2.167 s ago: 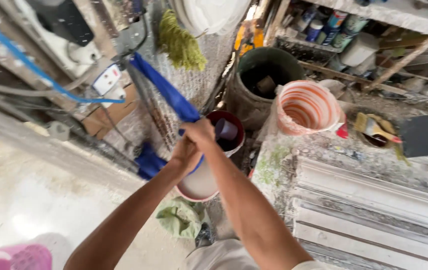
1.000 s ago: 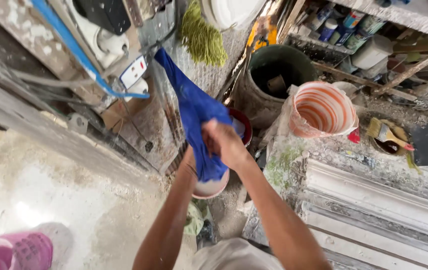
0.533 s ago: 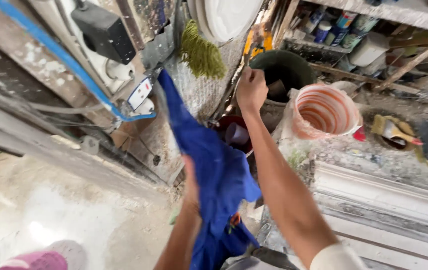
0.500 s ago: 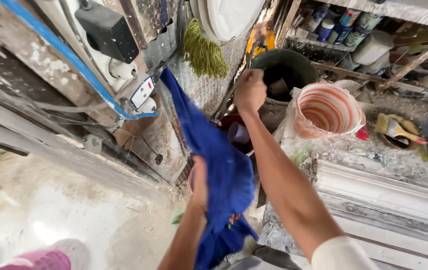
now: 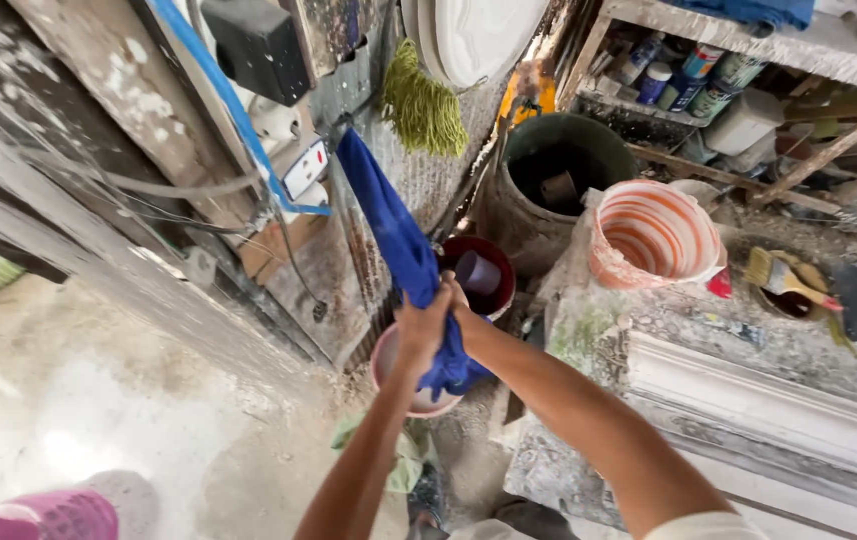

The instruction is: Applying and smoothing plaster material on decorative crown moldings using a putty knife and cleaning tools.

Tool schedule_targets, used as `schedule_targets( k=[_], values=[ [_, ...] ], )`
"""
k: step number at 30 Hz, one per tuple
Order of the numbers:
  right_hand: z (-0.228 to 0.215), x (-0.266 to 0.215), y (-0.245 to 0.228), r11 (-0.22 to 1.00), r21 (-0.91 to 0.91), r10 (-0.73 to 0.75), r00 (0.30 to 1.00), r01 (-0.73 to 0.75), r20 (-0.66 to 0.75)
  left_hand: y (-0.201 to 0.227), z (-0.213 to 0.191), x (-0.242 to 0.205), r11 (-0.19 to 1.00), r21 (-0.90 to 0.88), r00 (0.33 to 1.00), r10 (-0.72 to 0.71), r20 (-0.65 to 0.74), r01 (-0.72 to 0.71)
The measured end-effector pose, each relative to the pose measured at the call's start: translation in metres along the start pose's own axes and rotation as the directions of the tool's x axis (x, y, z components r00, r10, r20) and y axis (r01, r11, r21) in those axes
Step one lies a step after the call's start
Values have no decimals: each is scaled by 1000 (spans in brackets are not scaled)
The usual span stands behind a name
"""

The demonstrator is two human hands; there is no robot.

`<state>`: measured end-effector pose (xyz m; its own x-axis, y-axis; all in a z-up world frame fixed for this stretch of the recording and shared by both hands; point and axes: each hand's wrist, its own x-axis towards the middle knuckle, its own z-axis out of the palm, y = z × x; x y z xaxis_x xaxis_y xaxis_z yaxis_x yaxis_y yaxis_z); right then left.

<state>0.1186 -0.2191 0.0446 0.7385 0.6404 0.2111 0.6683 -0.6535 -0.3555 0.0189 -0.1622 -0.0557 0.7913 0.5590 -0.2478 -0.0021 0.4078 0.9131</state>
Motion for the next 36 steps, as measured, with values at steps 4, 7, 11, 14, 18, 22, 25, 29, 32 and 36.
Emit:
schedule_targets(
  k=[4,7,11,14,18,22,25,29,32,36],
  values=[
    [-28,-50,-30,990,119,-104,972,81,209,5,-31,10,955,-287,978,-19,209,80],
    [-48,-69,-47,964,218,-213,927,149,309,27,-47,18,890,-184,893,-362,267,417],
    [-25,-57,-26,868,376,-466,792,324,394,-10,-66,39,824,-363,834,-215,508,434],
    [30,-44,51,-307,936,16,982,-172,186,20,-20,-24,927,41,872,-364,328,372],
    [71,-70,52,-392,910,302,915,-137,268,-30,18,-4,944,-325,967,28,253,58],
    [71,-82,42,-300,920,315,884,-253,346,-87,29,33,971,-170,973,191,127,-169],
    [21,-106,-69,-192,904,524,739,-382,424,-91,13,59,971,152,982,186,21,-187],
    [73,-153,-29,-91,966,343,903,-242,259,-115,-33,82,968,229,992,83,99,-104],
    [60,-204,-25,-90,912,239,881,-400,409,-133,-75,78,986,133,988,86,127,-103],
    [17,-268,12,51,701,85,703,-711,706,-113,-105,38,928,299,975,201,97,-221]
  ],
)
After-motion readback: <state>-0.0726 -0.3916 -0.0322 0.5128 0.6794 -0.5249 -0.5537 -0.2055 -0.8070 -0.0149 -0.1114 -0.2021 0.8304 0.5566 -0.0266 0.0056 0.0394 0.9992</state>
